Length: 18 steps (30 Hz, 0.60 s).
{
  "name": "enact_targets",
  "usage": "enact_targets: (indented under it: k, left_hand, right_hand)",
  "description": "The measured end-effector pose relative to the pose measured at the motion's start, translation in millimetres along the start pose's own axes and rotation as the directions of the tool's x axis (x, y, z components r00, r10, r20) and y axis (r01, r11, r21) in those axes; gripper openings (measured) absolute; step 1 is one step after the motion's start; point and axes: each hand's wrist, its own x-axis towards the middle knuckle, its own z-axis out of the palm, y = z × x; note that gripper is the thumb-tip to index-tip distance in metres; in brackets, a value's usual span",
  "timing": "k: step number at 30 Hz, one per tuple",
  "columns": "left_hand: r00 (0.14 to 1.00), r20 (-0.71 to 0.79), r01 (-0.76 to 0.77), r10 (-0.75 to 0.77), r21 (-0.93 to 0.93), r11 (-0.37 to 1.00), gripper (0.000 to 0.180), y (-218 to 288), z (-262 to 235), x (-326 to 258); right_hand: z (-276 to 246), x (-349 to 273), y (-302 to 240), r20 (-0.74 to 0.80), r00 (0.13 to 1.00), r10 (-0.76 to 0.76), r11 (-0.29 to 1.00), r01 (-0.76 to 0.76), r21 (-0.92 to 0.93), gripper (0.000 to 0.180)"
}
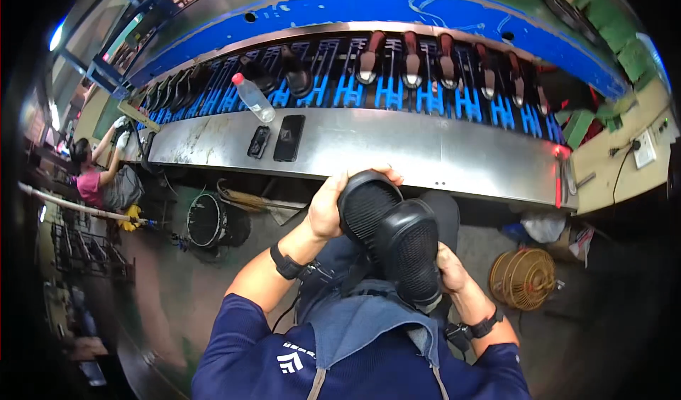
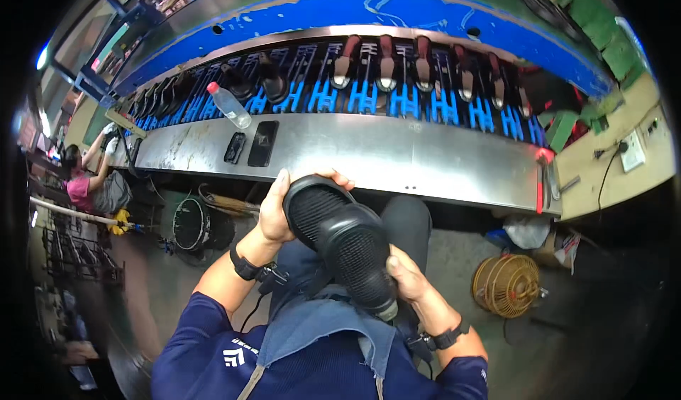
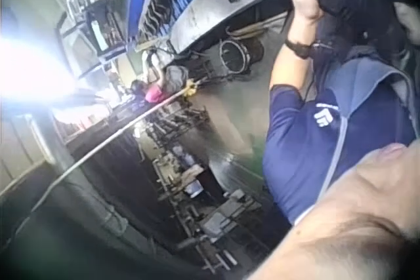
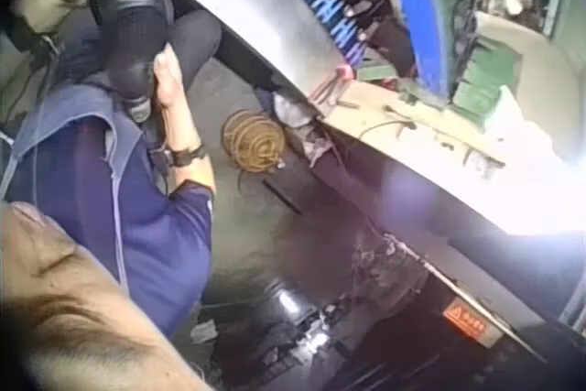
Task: Inspecting and wiping finished shoes at a production line station.
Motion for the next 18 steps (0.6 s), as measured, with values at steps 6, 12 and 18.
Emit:
enact_targets:
  k: [6, 12, 18]
  left_hand:
    - [0.987, 0.158, -0.065, -0.007, 0.445, 0.893, 0.071, -6, 32, -22]
    - [0.984, 0.179, -0.104, 0.023, 0.458, 0.883, 0.065, -6, 47, -32]
    - [0.985, 0.175, -0.099, 0.012, 0.5, 0.86, 0.066, -3, 54, -31]
  right_hand:
    - [20, -12, 22, -0.039, 0.992, -0.12, 0.955, 0.105, -0.278, 0.095]
    - [22, -16, 20, -0.07, 0.989, -0.128, 0.972, 0.111, -0.208, 0.093]
    - [23, -16, 19, -0.108, 0.983, -0.146, 0.958, 0.114, -0.263, 0.096]
